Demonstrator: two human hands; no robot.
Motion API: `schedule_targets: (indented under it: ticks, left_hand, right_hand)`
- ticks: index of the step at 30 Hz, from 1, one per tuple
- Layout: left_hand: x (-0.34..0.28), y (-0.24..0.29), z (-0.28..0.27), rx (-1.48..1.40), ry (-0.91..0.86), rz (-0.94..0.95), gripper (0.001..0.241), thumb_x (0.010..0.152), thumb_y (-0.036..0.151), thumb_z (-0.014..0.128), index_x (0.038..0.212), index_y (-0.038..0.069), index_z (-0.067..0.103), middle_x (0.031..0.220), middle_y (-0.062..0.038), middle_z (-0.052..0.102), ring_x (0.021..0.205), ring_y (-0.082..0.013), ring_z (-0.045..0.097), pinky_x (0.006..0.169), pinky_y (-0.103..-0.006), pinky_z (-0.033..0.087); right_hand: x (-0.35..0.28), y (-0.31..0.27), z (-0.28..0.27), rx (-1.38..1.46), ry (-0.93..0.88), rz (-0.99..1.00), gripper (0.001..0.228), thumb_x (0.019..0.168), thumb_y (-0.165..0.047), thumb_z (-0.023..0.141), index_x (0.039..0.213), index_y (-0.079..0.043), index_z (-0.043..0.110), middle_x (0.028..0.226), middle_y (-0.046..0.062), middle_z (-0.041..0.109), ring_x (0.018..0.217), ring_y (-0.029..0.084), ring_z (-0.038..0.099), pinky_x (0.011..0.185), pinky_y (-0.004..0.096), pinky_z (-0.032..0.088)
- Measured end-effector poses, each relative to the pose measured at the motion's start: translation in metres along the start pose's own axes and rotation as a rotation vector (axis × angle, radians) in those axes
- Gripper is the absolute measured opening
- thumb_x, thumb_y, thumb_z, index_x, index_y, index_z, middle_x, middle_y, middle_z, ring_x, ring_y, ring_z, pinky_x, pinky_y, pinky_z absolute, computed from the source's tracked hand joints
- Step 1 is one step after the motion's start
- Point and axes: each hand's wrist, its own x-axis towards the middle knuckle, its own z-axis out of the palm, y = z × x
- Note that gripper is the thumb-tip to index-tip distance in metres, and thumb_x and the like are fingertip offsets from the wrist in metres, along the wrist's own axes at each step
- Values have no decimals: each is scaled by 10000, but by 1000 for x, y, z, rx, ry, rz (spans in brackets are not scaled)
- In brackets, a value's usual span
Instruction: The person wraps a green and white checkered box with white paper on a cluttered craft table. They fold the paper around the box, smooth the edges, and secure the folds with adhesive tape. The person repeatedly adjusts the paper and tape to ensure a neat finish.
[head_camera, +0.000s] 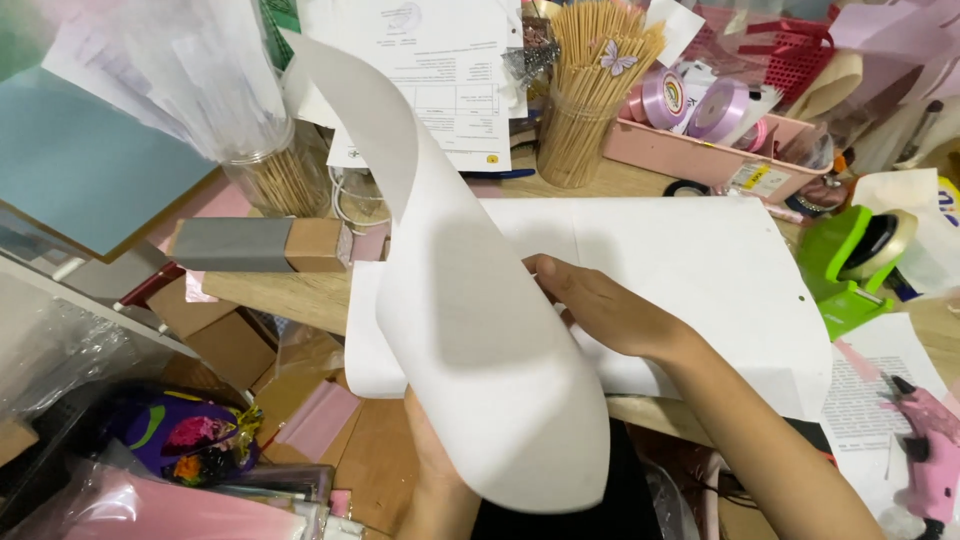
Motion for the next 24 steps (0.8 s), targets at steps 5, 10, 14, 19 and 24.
schedule_targets:
  ticks: [5,10,14,19,24]
  left_hand:
    - [-28,-11,-88,235,-71,113,488,986,406,415,1261,62,627,1167,-125,683,1073,-252,628,970,-464,456]
    - [-42,-1,-143,484,-168,220,539,1014,455,402,1169,13,669,1075,-135,713,989,-239,642,877,-387,464]
    - [-8,17,-127,685,-259,294,609,1036,495,393,1095,-28,701,1001,-145,737,921,-228,654,802,-325,471]
    - [-5,10,-97,1162,-321,314,472,965,458,493,1051,54,723,967,-34,740,928,-154,676,856,-307,515]
    - [-21,-6,-55,1394,-314,120,203,922,272,658,817,105,708,726,53,692,714,-66,613,699,-228,467]
  right_hand:
    - [2,36,-4,533,44,-41,607,944,-341,515,1483,-73,440,1038,112,680,912,191,660,804,371,609]
    - [-20,52,-36,733,329,-172,604,894,-54,634,1468,-52,446,1016,47,603,888,144,654,795,325,632]
    - [-67,58,-47,590,656,-250,554,871,-68,682,1393,-74,497,987,33,611,810,110,666,695,275,610]
    - [-114,98,-40,400,829,-135,437,889,-71,684,1305,-122,559,1046,-11,539,780,38,540,645,170,482]
    - [-150,128,-25,198,971,36,283,952,-53,641,1233,-73,615,1013,-1,552,848,79,519,756,225,451]
